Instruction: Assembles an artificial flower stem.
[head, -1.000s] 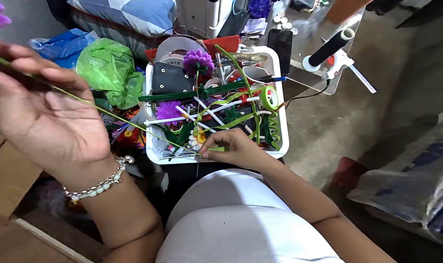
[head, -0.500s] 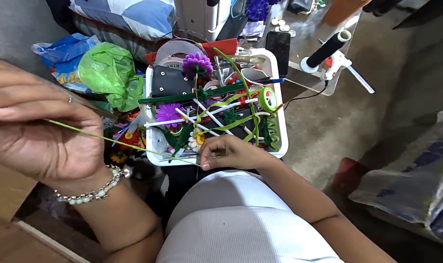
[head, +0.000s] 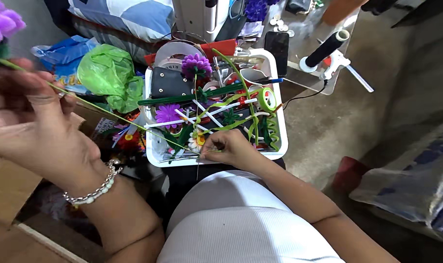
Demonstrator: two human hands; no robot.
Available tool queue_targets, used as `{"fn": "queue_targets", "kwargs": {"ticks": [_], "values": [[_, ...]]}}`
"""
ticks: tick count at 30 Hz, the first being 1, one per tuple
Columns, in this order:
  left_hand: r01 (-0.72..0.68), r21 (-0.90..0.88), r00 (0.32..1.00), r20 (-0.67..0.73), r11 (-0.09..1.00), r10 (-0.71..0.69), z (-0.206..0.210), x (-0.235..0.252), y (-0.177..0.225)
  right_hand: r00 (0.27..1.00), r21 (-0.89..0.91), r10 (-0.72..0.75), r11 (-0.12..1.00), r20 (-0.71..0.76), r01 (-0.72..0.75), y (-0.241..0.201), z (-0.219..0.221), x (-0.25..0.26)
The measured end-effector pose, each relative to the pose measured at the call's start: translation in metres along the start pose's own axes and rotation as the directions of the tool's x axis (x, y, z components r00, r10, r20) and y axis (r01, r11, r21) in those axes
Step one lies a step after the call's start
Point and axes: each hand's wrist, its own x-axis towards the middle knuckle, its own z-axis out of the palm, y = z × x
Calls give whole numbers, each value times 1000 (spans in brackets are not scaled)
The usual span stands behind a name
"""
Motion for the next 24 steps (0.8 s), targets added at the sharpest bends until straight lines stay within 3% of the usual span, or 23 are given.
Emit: {"fn": "queue_targets", "kwargs": {"ticks": [2,5,8,10,13,15,17,19,20,22,24], "values": [[-8,-34,1000,-2,999,8,-3,0,2,1000,-31,17,999,-19,-18,-1,-1,0],[156,-376,988,58,913,-144,-8,2,2,997,88,36,995,64,-41,-1,-6,2],[340,-751,940,253,566,-229,-12,8,-10,974,327,26,940,224,-100,-4,-11,2],[395,-863,912,326,315,-251,-5,7,-9,955,442,19,883,296,-155,-3,-11,2],[401,-888,906,347,226,-243,5,6,-3,932,535,60,805,356,-256,-2,-13,2],[392,-861,917,337,325,-213,6,7,-5,914,573,84,755,398,-319,-2,-15,2],[345,-754,938,262,559,-226,9,4,-4,915,585,104,740,389,-332,-1,-13,2],[236,-460,972,107,856,-211,13,0,2,943,554,118,784,311,-280,-2,-10,2],[193,-328,981,71,925,-180,13,1,1,958,510,117,826,261,-240,-2,-9,2],[145,-210,988,75,967,-132,5,5,-3,983,364,82,921,164,-137,-1,-8,2],[176,-306,980,146,936,-136,-6,10,-7,992,257,43,964,120,-73,1,-7,2]]}}
